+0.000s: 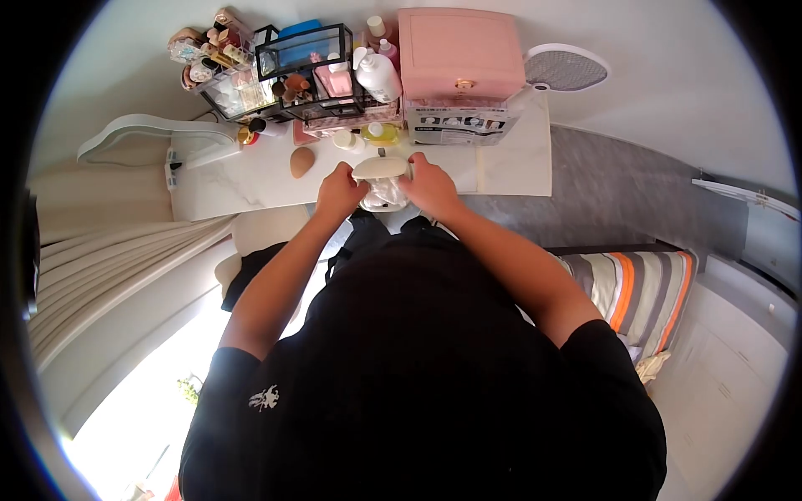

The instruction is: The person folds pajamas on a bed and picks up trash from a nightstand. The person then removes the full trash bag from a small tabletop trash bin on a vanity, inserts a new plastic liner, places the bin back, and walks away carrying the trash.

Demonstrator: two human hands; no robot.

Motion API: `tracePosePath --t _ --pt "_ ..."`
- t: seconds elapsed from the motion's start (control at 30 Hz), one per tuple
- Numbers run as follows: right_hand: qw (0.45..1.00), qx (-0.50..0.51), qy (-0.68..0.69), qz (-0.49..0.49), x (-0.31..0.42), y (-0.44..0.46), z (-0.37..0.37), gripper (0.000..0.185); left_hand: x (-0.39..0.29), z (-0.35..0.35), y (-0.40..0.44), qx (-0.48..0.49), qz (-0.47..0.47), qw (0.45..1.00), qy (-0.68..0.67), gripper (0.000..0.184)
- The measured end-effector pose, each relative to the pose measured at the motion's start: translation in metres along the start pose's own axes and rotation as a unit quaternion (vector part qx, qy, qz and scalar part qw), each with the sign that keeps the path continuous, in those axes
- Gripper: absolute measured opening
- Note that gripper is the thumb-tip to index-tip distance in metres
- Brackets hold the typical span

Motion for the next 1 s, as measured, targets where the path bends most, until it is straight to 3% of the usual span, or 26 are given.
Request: tracePosePath --t 0.07,0.3,0.6,0.67,0.87,0.93,1.0 --pt "0.998 -0.001 -0.067 -0.006 0.007 0.003 -0.002 0.044 -0.006 0.003 0.002 -0.01 0.007 0.999 0.037 0.041" --pt "0.993 -0.014 -0.115 -0.023 0.014 0.011 0.004 0.039 -0.013 0.012 0.005 -0.043 -0.021 0.996 0.079 0.039" --pt "0.994 -0.017 -0.093 -0.062 0.001 0.014 0.003 0.038 -0.005 0.011 0.008 -0.033 -0.029 0.997 0.069 0.04" --pt "0.998 -0.002 0.01 -0.063 -0.008 0.011 -0.002 0.041 -0.001 0.002 0.005 -0.019 -0.025 0.998 0.055 0.042" --pt "0.993 -0.033 0.073 -0.084 -0.003 0.001 -0.013 0.041 -0.019 -0.019 -0.009 -0.03 0.051 0.997 -0.04 0.054" --pt "0.989 -0.059 0.049 -0.123 -0.001 0.003 -0.015 0.038 -0.029 -0.023 -0.009 -0.076 0.147 0.98 -0.108 0.053" --pt "0.983 -0.083 0.023 -0.161 0.001 0.005 -0.015 0.035 -0.018 -0.013 0.007 -0.048 0.187 0.974 -0.12 0.053"
Point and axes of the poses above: each hand's wrist, its own y-axis towards the middle knuckle, its own z-axis out of the palm, x = y × z, the point moved 3 cm from there along y, towards the middle knuckle, and after that the axes turned 3 degrees about -y, right-handed, at the moved point
